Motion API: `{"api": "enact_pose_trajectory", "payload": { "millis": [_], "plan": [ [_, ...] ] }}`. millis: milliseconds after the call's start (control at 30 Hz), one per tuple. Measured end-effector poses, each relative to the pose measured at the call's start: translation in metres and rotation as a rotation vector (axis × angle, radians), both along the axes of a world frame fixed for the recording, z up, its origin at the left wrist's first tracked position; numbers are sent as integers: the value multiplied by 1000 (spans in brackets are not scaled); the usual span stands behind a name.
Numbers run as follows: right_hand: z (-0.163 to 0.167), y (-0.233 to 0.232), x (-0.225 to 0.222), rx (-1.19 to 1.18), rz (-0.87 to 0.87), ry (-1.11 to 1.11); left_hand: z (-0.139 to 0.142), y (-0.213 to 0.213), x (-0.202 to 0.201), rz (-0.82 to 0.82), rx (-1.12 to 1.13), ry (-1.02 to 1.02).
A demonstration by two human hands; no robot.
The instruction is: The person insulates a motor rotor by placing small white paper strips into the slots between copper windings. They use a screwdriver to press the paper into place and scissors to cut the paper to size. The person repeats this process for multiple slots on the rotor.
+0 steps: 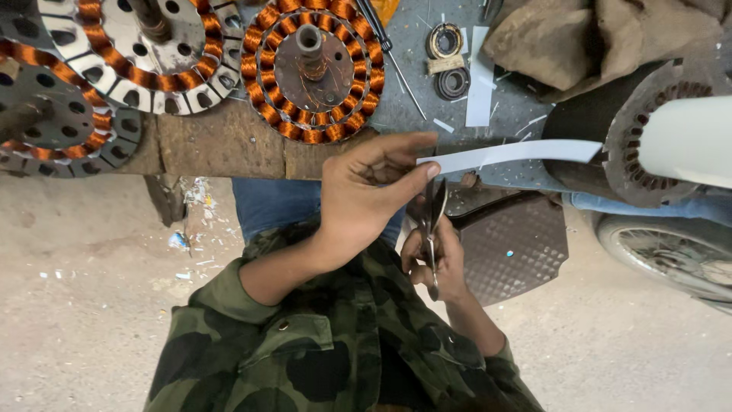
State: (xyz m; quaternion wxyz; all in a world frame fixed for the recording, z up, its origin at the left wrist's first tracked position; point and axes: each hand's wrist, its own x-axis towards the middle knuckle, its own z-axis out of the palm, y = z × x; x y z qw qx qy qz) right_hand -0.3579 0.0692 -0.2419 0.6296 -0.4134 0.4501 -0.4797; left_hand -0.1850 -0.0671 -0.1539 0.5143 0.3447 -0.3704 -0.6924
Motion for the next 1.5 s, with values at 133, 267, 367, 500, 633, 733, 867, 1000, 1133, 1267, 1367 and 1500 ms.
{"api": "enact_pose_trajectory", "payload": {
  "millis": [133,267,367,500,633,733,867,1000,1133,1267,1367,1500],
  "plan": [
    [6,-12,0,-45,13,-50,2,-6,-5,36,-2,-12],
    [5,-18,-4,54,4,2,1,-10,-9,43,26,-9],
    [4,-20,-8,74,15,62,0,-13,-11,28,33,29],
    [4,-22,-9,148,12,105,-1,-15,-12,22,54,35],
    [6,-24,-8,126,31,110,2,-17,-13,25,46,45],
    [8,-23,-8,158,2,-11,8,-17,-12,-6,49,14],
    [8,-19,-6,1,-56,-47,20,-14,-2,-63,78,-10],
    [3,-14,-2,-48,-111,-28,27,-12,8,-60,-33,-41],
    [-3,-9,6,-20,-102,29,25,-13,15,-4,-123,-78],
    [-5,-5,14,-34,-80,25,23,-10,25,-16,-125,-135],
    [-3,-5,19,-30,-77,64,21,-8,29,4,-192,-291],
    [1,-7,26,-14,-80,44,19,-6,30,-30,-78,-93]
  ]
}}
